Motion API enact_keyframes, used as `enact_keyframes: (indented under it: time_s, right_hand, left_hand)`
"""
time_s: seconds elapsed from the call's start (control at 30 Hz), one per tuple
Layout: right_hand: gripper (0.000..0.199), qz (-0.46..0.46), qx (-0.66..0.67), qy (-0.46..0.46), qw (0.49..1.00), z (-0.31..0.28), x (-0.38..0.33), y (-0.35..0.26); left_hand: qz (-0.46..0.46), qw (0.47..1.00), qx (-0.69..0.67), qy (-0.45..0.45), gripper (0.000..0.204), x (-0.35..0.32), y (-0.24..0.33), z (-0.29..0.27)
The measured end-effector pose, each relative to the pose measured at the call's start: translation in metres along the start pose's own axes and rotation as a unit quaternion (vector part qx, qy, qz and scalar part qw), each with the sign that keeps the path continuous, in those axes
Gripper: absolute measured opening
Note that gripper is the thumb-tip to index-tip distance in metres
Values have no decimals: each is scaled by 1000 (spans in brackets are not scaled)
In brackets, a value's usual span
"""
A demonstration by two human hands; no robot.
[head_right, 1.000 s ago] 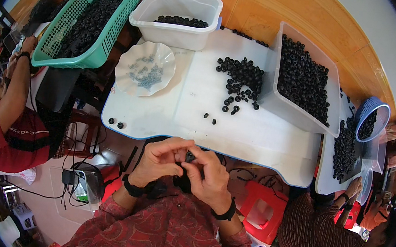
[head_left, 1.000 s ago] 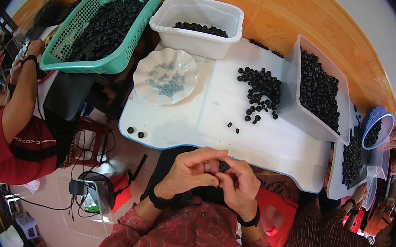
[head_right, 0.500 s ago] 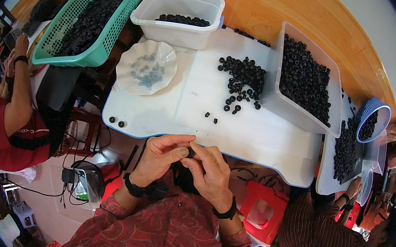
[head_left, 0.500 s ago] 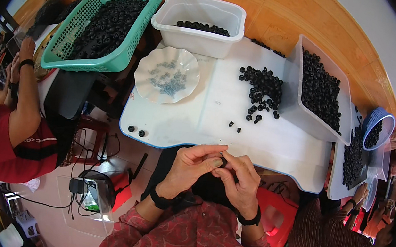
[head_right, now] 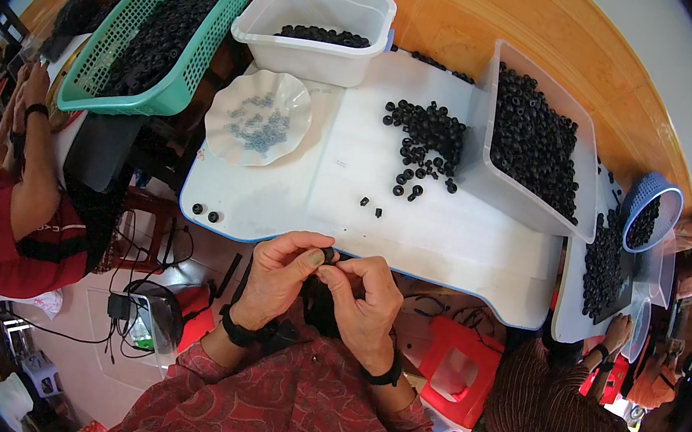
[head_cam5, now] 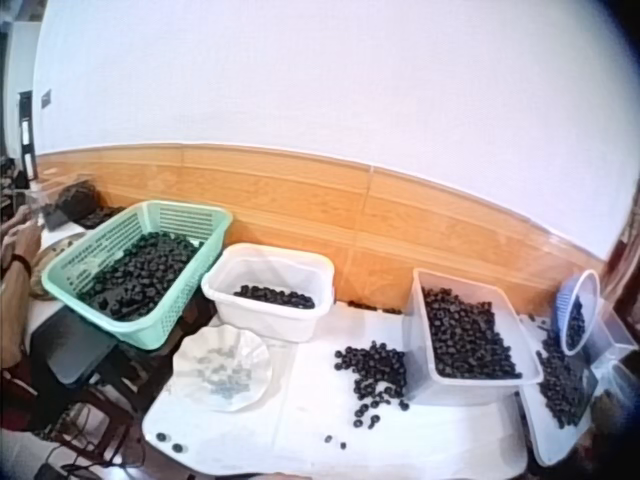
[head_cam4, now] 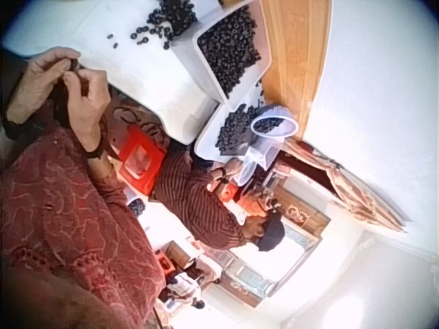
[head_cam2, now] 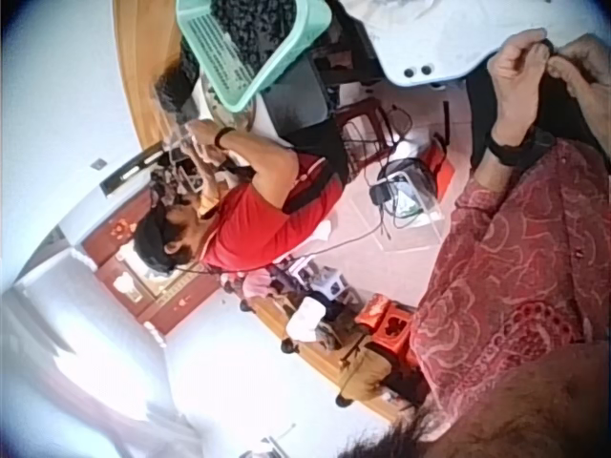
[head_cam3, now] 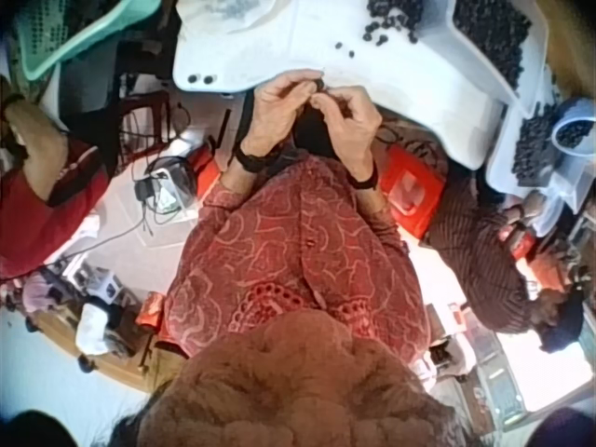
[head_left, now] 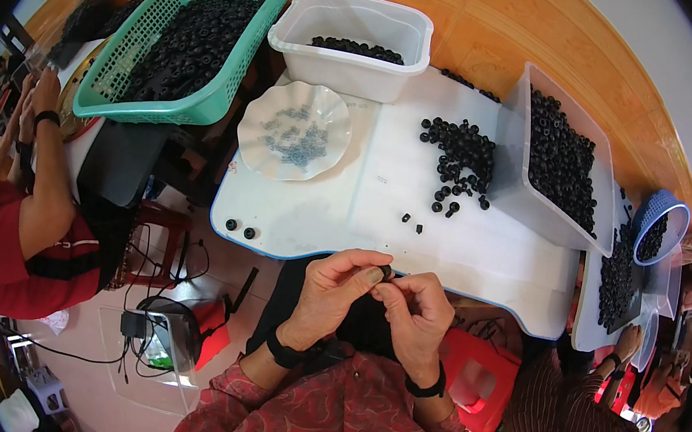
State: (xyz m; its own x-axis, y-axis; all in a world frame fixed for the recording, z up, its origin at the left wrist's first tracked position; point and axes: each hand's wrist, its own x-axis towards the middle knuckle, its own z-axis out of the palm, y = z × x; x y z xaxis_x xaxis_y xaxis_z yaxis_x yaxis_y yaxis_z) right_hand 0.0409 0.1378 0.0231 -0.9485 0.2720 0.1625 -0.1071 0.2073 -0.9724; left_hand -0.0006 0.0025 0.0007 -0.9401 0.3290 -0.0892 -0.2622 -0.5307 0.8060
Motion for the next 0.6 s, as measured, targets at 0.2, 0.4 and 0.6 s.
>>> enact_keyframes:
  time_s: [0.2,0.4,0.6]
  right_hand:
    - [9,21,-24,-16,999,1,-1,-5]
    - [12,61,18,-54,996,0,2,-9]
    - [16,134,81,-71,985,-3,4,-11]
  left_hand:
    - [24,1000,3,13,20,0,0,0]
    - [32,999,24,17,20,-1,0,-4]
    - [50,994,91,17,21,-2,5,-3]
